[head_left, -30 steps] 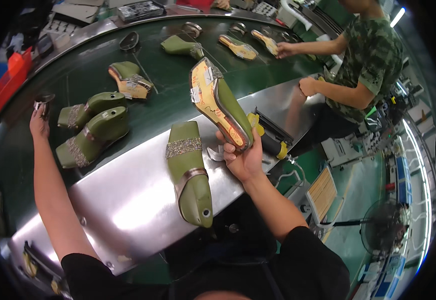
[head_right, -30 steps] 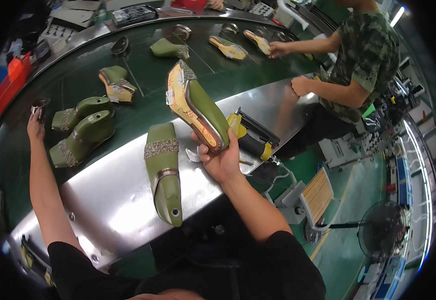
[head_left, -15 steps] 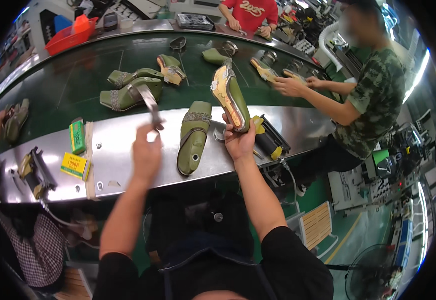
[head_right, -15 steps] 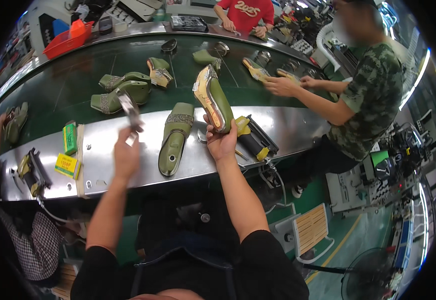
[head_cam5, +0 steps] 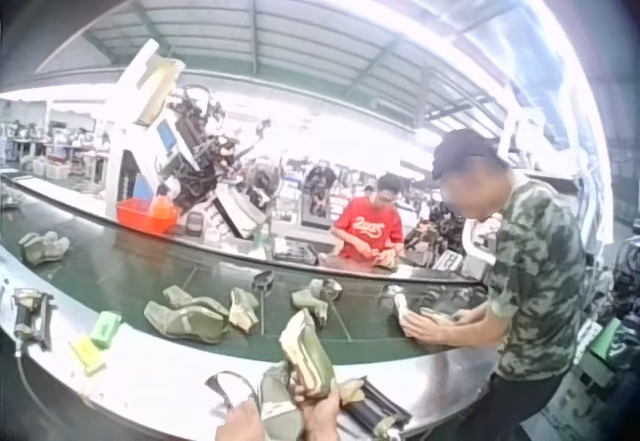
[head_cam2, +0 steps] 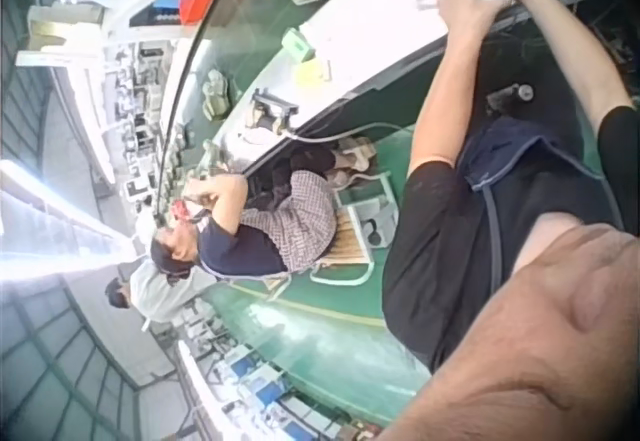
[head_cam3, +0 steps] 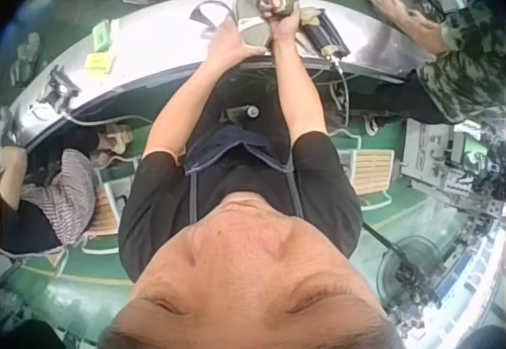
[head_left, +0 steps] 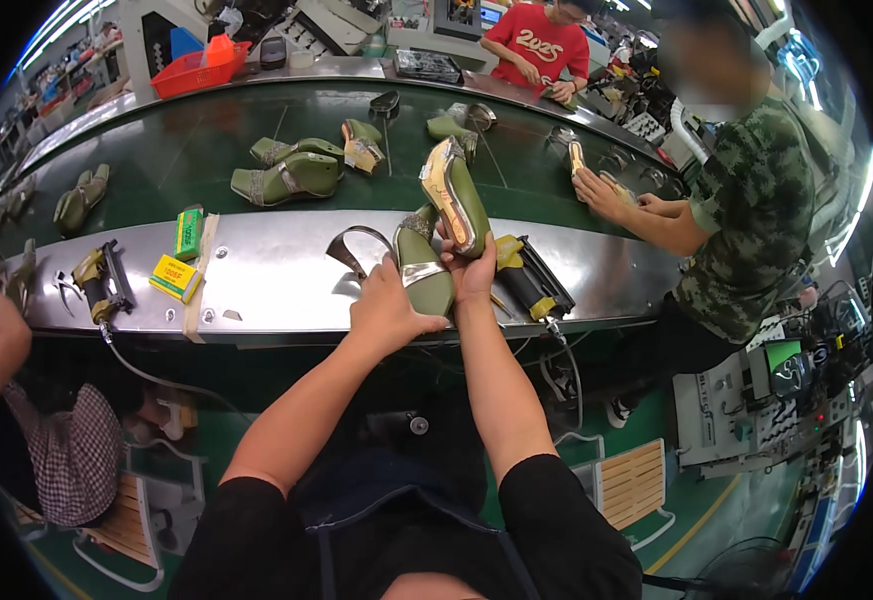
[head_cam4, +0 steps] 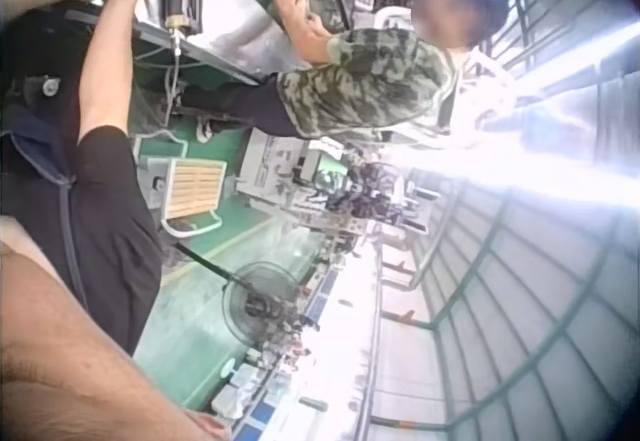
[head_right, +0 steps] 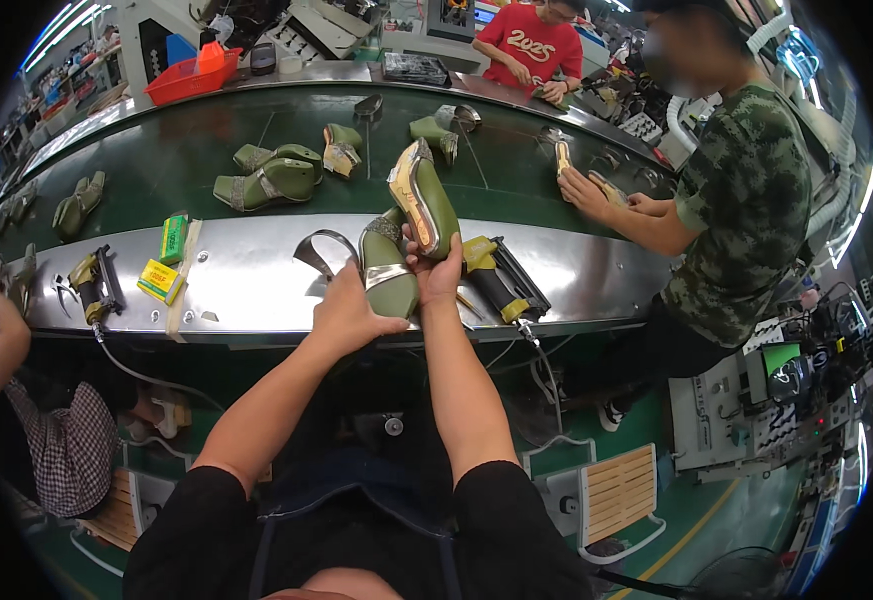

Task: The person assembles green high-heeled shoes on a factory assembly line. They attach a metallic strap to the shoe upper using a pneumatic nail gun and pliers, then place the finished shoe on the conveyor belt. The process is repeated for multiple shoes.

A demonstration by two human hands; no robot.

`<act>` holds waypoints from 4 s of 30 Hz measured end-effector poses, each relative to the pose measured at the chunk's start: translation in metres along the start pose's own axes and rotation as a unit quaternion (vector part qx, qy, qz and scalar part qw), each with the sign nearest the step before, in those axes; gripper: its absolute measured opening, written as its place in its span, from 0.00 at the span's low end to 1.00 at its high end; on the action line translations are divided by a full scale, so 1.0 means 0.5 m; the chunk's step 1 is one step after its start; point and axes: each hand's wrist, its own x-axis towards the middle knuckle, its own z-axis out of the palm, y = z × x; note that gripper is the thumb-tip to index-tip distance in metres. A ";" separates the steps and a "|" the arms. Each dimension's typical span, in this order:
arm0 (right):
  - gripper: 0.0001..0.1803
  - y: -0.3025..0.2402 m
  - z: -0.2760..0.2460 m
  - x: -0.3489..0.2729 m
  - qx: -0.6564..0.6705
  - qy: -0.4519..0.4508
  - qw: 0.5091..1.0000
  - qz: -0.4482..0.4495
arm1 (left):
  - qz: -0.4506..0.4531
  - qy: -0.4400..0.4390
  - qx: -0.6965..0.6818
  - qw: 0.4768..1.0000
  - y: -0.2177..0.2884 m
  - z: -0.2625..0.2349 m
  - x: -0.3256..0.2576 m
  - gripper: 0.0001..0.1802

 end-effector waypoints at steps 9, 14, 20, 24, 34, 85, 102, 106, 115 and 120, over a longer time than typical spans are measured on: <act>0.37 -0.004 -0.005 -0.010 -0.001 0.016 1.000 -0.003 | -0.046 0.016 0.047 0.998 0.058 0.048 0.007 0.70; 0.35 -0.009 0.029 -0.024 0.039 0.035 0.998 0.019 | -0.018 0.078 -0.191 0.978 -0.062 0.011 0.054 0.55; 0.29 -0.026 0.060 -0.097 -0.185 0.046 0.981 -0.043 | -0.135 0.022 -0.602 0.787 -0.239 -0.121 -0.015 0.40; 0.28 0.006 0.072 -0.135 -0.603 0.075 0.778 -0.161 | -0.165 0.075 -0.584 0.791 -0.294 -0.160 -0.024 0.45; 0.32 0.087 0.150 -0.217 -0.803 -0.035 0.485 -0.345 | -0.196 0.067 -0.425 0.881 -0.235 -0.172 -0.040 0.31; 0.13 -0.019 0.128 -0.216 -0.692 -0.200 0.590 -0.366 | 0.251 0.062 -0.123 0.958 -0.105 -0.039 0.142 0.16; 0.52 0.031 0.101 -0.132 -0.568 -0.101 0.813 -0.081 | 0.290 0.095 -0.079 0.949 -0.135 0.015 0.159 0.27; 0.42 -0.014 0.088 -0.171 -0.497 -0.072 0.865 -0.025 | 0.348 0.055 -0.010 0.936 -0.101 -0.006 0.116 0.43; 0.31 -0.176 0.024 -0.535 -0.234 -0.020 0.948 0.214 | 0.320 -0.101 0.013 0.942 -0.006 0.069 -0.217 0.59; 0.38 -0.120 -0.049 -0.665 -0.360 0.075 0.905 0.216 | -0.016 -0.269 -0.240 0.933 -0.106 0.254 -0.346 0.60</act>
